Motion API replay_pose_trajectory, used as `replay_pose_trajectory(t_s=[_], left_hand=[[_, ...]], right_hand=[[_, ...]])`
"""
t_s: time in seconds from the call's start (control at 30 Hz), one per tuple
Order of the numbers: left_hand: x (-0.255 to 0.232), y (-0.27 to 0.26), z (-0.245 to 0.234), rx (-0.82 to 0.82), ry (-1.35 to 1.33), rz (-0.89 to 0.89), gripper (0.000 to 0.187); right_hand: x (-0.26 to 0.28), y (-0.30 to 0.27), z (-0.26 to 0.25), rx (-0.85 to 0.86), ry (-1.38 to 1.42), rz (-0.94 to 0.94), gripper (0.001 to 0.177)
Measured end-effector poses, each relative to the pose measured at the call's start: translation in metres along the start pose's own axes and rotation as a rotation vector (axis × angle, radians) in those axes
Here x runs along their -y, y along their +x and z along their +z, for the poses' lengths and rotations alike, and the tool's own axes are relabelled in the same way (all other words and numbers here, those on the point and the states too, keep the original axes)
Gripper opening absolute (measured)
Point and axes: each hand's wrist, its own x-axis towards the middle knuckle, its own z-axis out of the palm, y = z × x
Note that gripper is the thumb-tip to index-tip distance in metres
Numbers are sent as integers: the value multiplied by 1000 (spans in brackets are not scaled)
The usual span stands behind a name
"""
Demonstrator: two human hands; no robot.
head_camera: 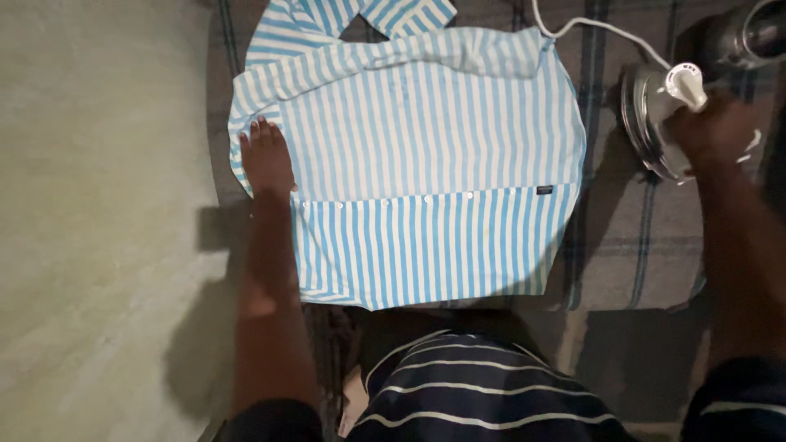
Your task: The person irons a blue and white striped shirt laid out on an ironing board. They smooth the fabric with their hands, use a white iron to press the shirt, and adjust the garment's position multiple times.
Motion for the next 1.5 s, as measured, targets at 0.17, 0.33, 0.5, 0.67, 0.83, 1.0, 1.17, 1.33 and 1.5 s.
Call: replay_pose_trajectory(t_s=[0.17, 0.33, 0.5, 0.67, 0.83, 1.0, 1.17, 1.33, 1.5], left_hand=[[3, 12, 37, -101, -12, 28, 120], [3, 14, 53, -569, 90, -1, 95], [5, 3, 13, -54, 5, 41, 125], [6, 0, -8, 44, -13, 37, 133], [1, 10, 17, -17, -11, 23, 112], [-1, 9, 18, 35, 7, 22, 94], [1, 3, -15, 100, -7, 29, 101], [1, 3, -4, 39, -11, 30, 103], [-1, 12, 21, -127, -17, 26, 86]], right_hand=[[33, -21, -12, -141, 9, -327, 26], [95, -50, -27, 206, 74, -199, 43], [167, -78, -8, 299, -28, -509, 47], [225, -101, 22, 318, -15, -635, 48], [270, -119, 41, 353, 56, -746, 45], [303, -123, 47, 440, -46, -778, 39], [308, -127, 47, 543, -292, -744, 38], [297, -123, 47, 530, -396, -656, 47], [283, -93, 43, 437, -313, -421, 44]])
